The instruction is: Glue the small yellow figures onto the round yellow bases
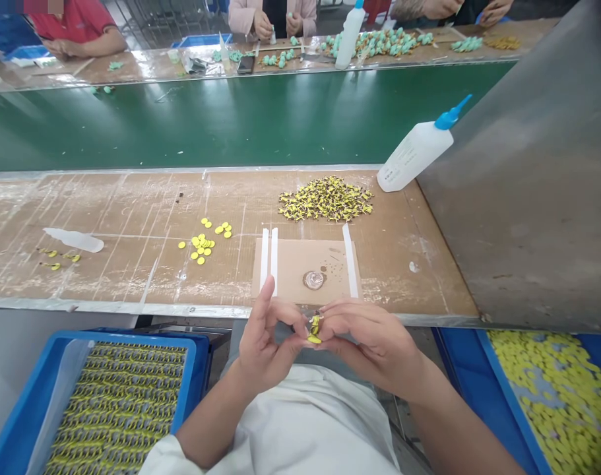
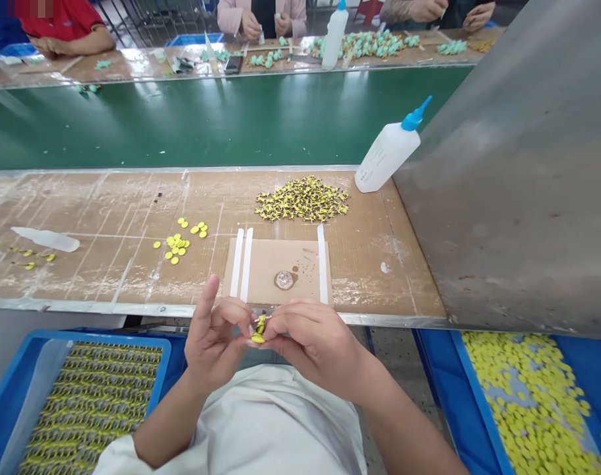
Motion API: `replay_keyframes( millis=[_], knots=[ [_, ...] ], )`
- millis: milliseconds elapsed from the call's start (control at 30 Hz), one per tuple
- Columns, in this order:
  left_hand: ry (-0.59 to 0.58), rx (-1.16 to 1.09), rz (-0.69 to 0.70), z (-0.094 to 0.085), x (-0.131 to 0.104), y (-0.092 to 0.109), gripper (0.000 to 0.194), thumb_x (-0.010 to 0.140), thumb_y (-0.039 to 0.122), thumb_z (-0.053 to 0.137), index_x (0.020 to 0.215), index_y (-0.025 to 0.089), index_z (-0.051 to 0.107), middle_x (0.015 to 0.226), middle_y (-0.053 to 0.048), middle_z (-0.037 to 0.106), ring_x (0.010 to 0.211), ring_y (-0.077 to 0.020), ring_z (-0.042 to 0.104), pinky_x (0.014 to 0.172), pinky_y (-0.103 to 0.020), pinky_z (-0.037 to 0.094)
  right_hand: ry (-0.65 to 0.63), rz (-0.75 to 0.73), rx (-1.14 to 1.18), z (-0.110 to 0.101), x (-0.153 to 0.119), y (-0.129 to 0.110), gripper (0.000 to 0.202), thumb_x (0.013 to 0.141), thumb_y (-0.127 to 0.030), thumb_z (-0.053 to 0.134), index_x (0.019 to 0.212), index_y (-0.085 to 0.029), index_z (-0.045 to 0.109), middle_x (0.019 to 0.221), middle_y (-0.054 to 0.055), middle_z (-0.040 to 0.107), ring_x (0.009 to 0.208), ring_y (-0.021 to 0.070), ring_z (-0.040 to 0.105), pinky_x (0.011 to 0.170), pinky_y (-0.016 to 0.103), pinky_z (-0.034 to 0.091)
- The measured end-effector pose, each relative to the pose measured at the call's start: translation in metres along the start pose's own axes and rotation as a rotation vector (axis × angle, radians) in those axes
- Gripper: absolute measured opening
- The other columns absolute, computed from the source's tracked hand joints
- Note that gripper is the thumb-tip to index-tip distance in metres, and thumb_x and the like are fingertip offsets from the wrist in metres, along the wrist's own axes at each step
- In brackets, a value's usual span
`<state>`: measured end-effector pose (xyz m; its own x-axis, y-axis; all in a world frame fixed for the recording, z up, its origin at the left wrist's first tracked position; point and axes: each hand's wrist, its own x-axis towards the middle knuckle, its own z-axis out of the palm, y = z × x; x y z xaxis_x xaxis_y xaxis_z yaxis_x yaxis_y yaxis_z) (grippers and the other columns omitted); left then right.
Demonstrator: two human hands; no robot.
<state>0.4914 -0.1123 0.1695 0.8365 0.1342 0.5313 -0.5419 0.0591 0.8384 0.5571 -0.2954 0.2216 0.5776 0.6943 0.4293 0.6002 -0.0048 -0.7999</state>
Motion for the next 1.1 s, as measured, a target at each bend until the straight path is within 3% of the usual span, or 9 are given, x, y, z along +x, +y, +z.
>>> replay_keyframes(
  millis=[100,233,367,467,633,767,900,1000,1100],
  knots=[
    [0.012,-0.083,-0.03,0.001,0.002,0.0,0.082,0.091,0.02,0.071,0.159,0.025,0.027,0.079,-0.001,0.066,0.08,-0.0158,0.063,0.082,-0.031,0.055,0.087,0.006,0.055,0.002,-0.005,0.0,0.011,0.091,-0.016,0.076,0.096,-0.024,0.07,0.081,0.0,0.077,0.078,0.0169,0.074,0.083,0.027,0.058],
    [0.028,-0.198,-0.157,0.001,0.001,-0.002,0.083,0.087,0.023,0.076,0.157,0.028,0.032,0.074,0.001,0.063,0.075,-0.0152,0.063,0.078,-0.031,0.056,0.231,0.325,0.314,0.004,-0.012,0.002,0.021,0.083,-0.033,0.085,0.097,-0.023,0.072,0.084,0.004,0.077,0.077,0.0198,0.074,0.076,0.028,0.06],
    [-0.036,-0.254,-0.287,-0.003,0.0,-0.005,0.083,0.085,0.021,0.079,0.155,0.032,0.036,0.077,0.001,0.063,0.075,-0.0139,0.062,0.079,-0.03,0.057,0.17,0.595,0.699,0.01,-0.011,0.009,0.034,0.084,-0.036,0.084,0.111,-0.019,0.072,0.086,0.007,0.076,0.074,0.0193,0.073,0.07,0.028,0.061],
    [-0.042,-0.256,-0.346,-0.004,0.0,-0.005,0.081,0.085,0.019,0.079,0.154,0.034,0.04,0.081,0.001,0.064,0.077,-0.0127,0.062,0.08,-0.028,0.056,0.13,0.697,0.814,0.018,-0.006,0.012,0.022,0.082,-0.032,0.085,0.094,-0.017,0.075,0.08,0.007,0.076,0.069,0.017,0.072,0.066,0.025,0.06],
    [0.208,-0.113,-0.26,-0.002,-0.007,-0.006,0.084,0.079,0.021,0.085,0.151,0.033,0.044,0.092,-0.002,0.071,0.084,-0.0131,0.066,0.082,-0.026,0.058,0.319,0.776,0.868,0.032,0.001,0.016,0.026,0.068,-0.031,0.095,0.079,-0.019,0.075,0.068,0.002,0.073,0.061,0.0138,0.069,0.058,0.02,0.056],
    [0.25,0.039,-0.162,-0.003,-0.017,-0.006,0.08,0.077,0.012,0.084,0.147,0.032,0.051,0.1,-0.003,0.077,0.087,-0.0146,0.072,0.085,-0.027,0.061,0.388,0.775,0.867,0.044,0.004,0.017,0.028,0.063,-0.028,0.098,0.08,-0.021,0.078,0.071,0.003,0.075,0.062,0.0127,0.068,0.059,0.019,0.057],
    [0.305,0.116,-0.168,-0.007,-0.023,-0.005,0.07,0.081,0.003,0.077,0.141,0.031,0.058,0.102,-0.004,0.079,0.088,-0.0157,0.075,0.085,-0.028,0.063,0.375,0.743,0.882,0.052,0.006,0.017,0.021,0.069,-0.026,0.094,0.083,-0.022,0.079,0.073,0.003,0.076,0.066,0.0131,0.072,0.065,0.019,0.059],
    [0.322,0.113,-0.197,-0.011,-0.024,-0.005,0.071,0.079,0.003,0.079,0.141,0.03,0.058,0.101,-0.004,0.08,0.087,-0.0174,0.076,0.083,-0.029,0.065,0.366,0.72,0.903,0.053,0.007,0.014,0.011,0.078,-0.028,0.088,0.084,-0.022,0.081,0.077,0.004,0.078,0.069,0.0145,0.074,0.071,0.021,0.062],
    [0.309,0.13,-0.167,-0.014,-0.023,-0.004,0.073,0.077,0.003,0.081,0.141,0.029,0.058,0.095,-0.003,0.081,0.086,-0.0179,0.077,0.086,-0.031,0.064,0.374,0.735,0.886,0.053,0.009,0.01,0.009,0.078,-0.026,0.088,0.083,-0.023,0.082,0.078,0.005,0.078,0.068,0.0147,0.074,0.069,0.021,0.062]
  ],
)
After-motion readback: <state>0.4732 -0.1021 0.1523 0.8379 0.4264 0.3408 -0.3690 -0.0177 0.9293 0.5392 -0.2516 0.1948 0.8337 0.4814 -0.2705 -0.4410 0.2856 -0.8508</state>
